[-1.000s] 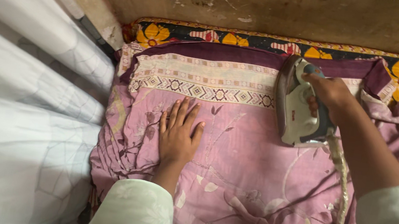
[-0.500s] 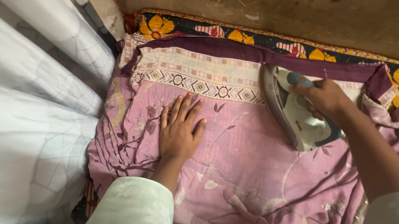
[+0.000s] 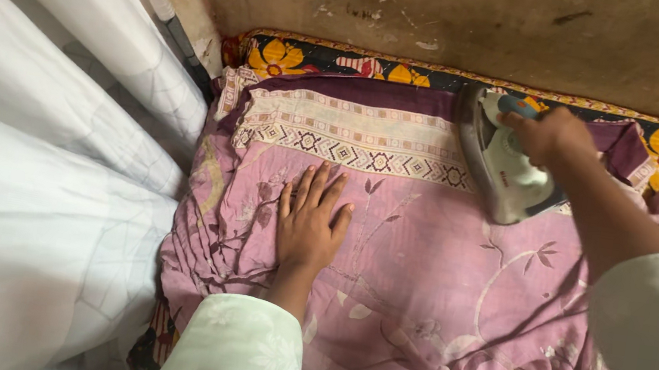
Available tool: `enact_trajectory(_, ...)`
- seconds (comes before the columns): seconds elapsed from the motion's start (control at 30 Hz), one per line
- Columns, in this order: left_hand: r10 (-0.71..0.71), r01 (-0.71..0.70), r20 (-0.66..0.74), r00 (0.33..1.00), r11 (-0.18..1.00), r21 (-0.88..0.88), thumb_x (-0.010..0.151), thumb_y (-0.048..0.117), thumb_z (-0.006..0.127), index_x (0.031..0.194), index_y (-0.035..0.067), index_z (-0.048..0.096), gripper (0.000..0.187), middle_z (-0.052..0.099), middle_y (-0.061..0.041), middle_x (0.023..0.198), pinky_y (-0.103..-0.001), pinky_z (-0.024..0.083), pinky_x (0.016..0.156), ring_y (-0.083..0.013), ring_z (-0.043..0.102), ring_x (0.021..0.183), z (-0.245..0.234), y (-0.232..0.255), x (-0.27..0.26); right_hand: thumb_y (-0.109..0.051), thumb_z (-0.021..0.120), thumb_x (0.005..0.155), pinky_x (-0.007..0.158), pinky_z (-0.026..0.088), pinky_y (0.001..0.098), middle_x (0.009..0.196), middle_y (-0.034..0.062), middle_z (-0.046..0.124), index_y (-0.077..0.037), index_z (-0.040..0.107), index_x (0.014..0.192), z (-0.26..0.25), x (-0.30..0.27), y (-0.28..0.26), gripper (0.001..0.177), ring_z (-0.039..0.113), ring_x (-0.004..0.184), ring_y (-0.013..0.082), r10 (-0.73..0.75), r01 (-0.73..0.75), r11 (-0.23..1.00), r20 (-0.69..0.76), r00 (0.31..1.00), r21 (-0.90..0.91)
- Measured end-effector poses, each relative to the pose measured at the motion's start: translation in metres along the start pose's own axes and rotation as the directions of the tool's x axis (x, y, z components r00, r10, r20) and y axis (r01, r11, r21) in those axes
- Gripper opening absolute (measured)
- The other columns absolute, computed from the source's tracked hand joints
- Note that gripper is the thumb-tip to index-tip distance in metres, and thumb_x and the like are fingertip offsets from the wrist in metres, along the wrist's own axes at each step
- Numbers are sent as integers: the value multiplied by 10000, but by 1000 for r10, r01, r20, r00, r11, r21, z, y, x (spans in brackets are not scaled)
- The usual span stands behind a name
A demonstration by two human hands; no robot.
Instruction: The person irons a pink floral cloth laid on a patterned surface. They repeatedly smooth the fabric with their hands and use an electric iron to press different sections, occasionally lifting and repositioning the cloth to continue ironing.
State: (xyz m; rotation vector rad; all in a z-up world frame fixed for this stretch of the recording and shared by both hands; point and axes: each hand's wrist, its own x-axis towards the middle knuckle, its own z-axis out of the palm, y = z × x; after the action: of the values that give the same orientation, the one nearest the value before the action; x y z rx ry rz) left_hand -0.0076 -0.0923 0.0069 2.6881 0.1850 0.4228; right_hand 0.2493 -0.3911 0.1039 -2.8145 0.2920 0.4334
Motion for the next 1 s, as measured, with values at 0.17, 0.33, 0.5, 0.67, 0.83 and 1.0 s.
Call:
enact_trajectory(0.17,-9,10,22,1000,1000,-11,994,470,529,1485,242,530,541,390,-36,1629,-494,176,1244,-247,312,1517,-4,-1,-1,-561,691,958,768,540,417,726,221,710,111,726,812,13,-26,8,689,720,729,319,130,-123,957,-9,991,264)
enact_trajectory(0.33,-177,164,42,983,962,216,933,573,537,1479,232,510,645,358,-87,1593,-545,188,1160,-326,284,1472,-22,-30,-9,-461,709,952,625,496,437,658,172,647,103,679,790,28,-61,36,588,639,603,291,154,-140,897,2,988,420)
enact_trajectory(0.5,-101,111,-104,989,989,94,985,517,545,1513,244,535,594,389,-64,1642,-469,249,1199,-303,294,1521,-41,-73,-32,-350,718,931,446,423,404,570,90,539,13,627,786,37,-106,44,401,524,469,227,113,-216,714,195,974,666)
enact_trajectory(0.67,-114,122,-110,987,990,68,974,516,579,1483,238,564,580,405,-59,1633,-493,254,1194,-308,310,1524,-41,-72,-29,-356,698,942,396,431,381,557,91,533,12,610,735,48,-124,10,431,521,422,197,-15,-152,764,253,967,627)
enact_trajectory(0.83,-115,122,-126,985,991,49,1002,494,559,1468,264,581,520,421,-24,1631,-497,256,1203,-294,320,1521,-39,-74,-28,-394,729,941,405,433,404,578,92,529,33,616,755,46,-108,-60,479,508,430,194,-76,-81,863,285,955,499)
enact_trajectory(1.0,-144,145,-141,980,989,0,1052,489,492,1507,224,541,529,414,-26,1634,-476,235,1210,-280,319,1527,-40,-75,-31,-399,735,939,409,438,383,589,71,523,35,637,809,60,-121,-126,463,492,442,179,-184,32,908,329,926,419)
